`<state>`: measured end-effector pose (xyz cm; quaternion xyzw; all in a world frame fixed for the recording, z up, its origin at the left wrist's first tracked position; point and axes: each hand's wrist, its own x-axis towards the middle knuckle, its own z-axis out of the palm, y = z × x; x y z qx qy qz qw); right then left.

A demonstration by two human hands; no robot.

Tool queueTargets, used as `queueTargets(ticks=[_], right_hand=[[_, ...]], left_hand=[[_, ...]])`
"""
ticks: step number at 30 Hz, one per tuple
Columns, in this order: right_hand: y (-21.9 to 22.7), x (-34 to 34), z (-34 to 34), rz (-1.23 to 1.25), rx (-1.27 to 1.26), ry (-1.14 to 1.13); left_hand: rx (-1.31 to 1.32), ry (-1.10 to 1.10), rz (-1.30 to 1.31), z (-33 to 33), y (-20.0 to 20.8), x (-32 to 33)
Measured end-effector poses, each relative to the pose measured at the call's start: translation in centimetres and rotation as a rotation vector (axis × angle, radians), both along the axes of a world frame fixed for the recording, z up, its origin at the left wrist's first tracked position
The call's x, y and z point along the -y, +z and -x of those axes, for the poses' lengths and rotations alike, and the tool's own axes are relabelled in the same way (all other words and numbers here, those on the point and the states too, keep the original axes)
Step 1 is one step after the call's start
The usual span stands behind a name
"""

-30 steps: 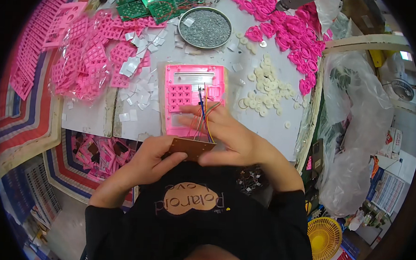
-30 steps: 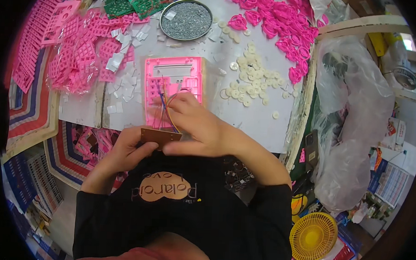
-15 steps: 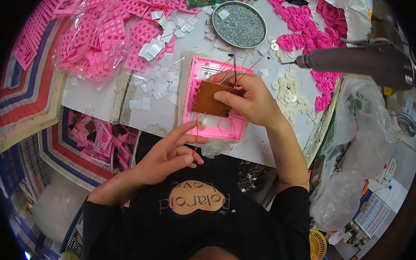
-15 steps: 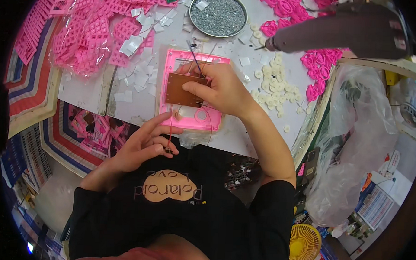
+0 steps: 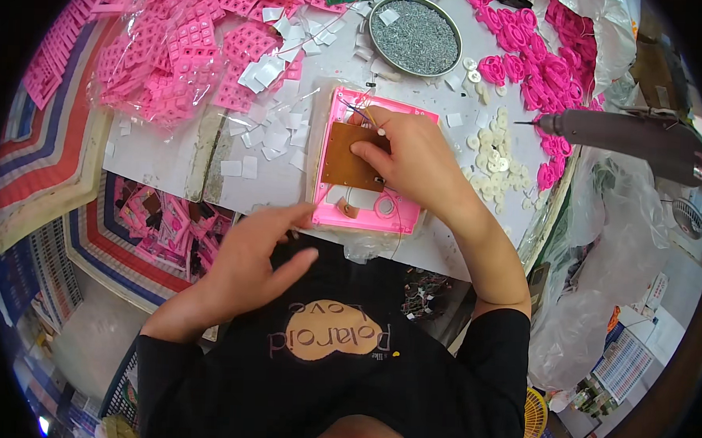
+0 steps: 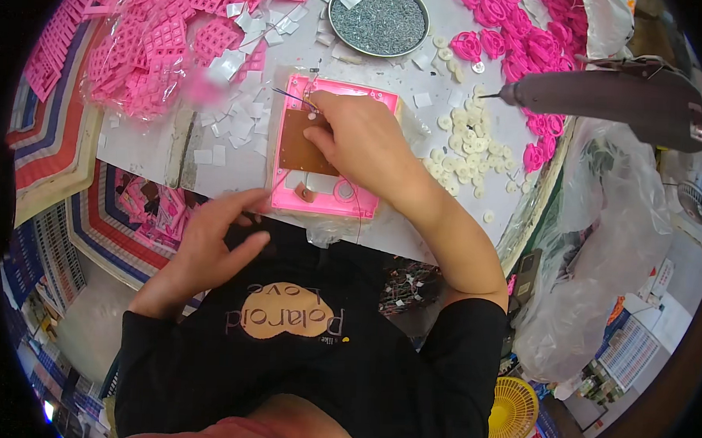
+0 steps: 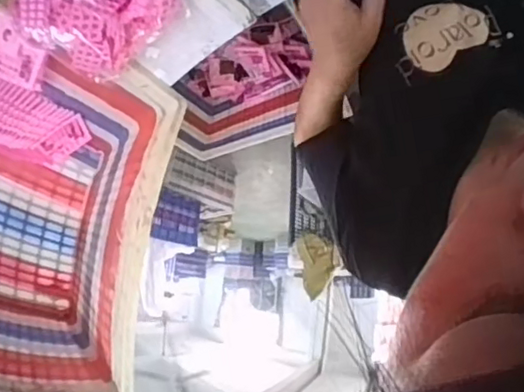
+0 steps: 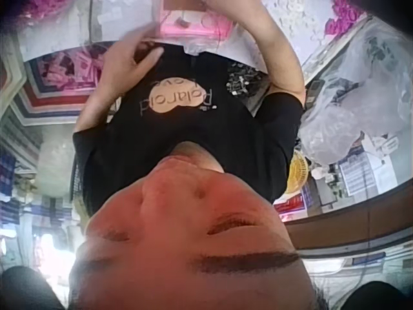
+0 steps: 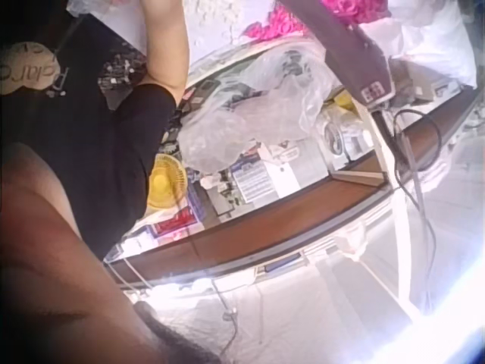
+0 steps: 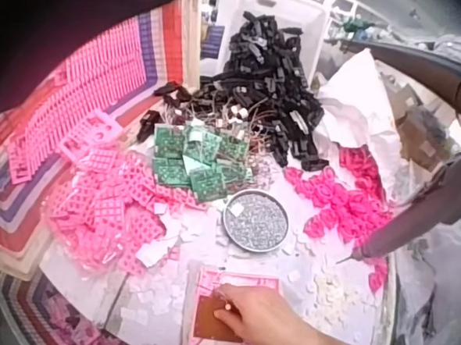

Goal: Assemble a pink toy piggy bank by installing electronic circuit boards and small components using a glue gun at a factory workbench.

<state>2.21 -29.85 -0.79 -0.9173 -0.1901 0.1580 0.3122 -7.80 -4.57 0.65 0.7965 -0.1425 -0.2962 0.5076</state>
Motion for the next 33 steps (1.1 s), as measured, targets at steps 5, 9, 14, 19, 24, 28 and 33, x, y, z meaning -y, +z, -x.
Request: queueTargets(ticks=[5,9,14,19,24,28,33], right_hand=[[1.5,-1.8,1.8,0.143,0.252,-0.096],[0.9,-0.3,2.0,0.173,0.393,-0.182],[-1.0,1.2,6.3,0.015,0.504,0.185],[0.8,-0.2,8.1,0.322,0.449,0.253],[1.1,-0.9,7.8,0.405,0.484,0.286],[1.2,-1.1,8.0,0.371,0.489,0.249],[1.0,-1.0,8.4,0.362,0.485,0.208]], left_hand=[[0.731,-0.194,-0.259,-3.6,-0.9,2.5],[0.883,-0.337,-0.391,-3.8,-1.6,2.6],[0.930,-0.390,-0.441,-4.0,-2.0,2.6],[0.832,-0.497,-0.402,-6.1,-0.1,2.8],[0.766,-0.368,-0.275,-19.3,1.2,7.2],[1.064,-0.449,-0.636,-27.0,-2.7,12.5],[1.035,-0.570,-0.690,-27.7,-4.0,14.7]])
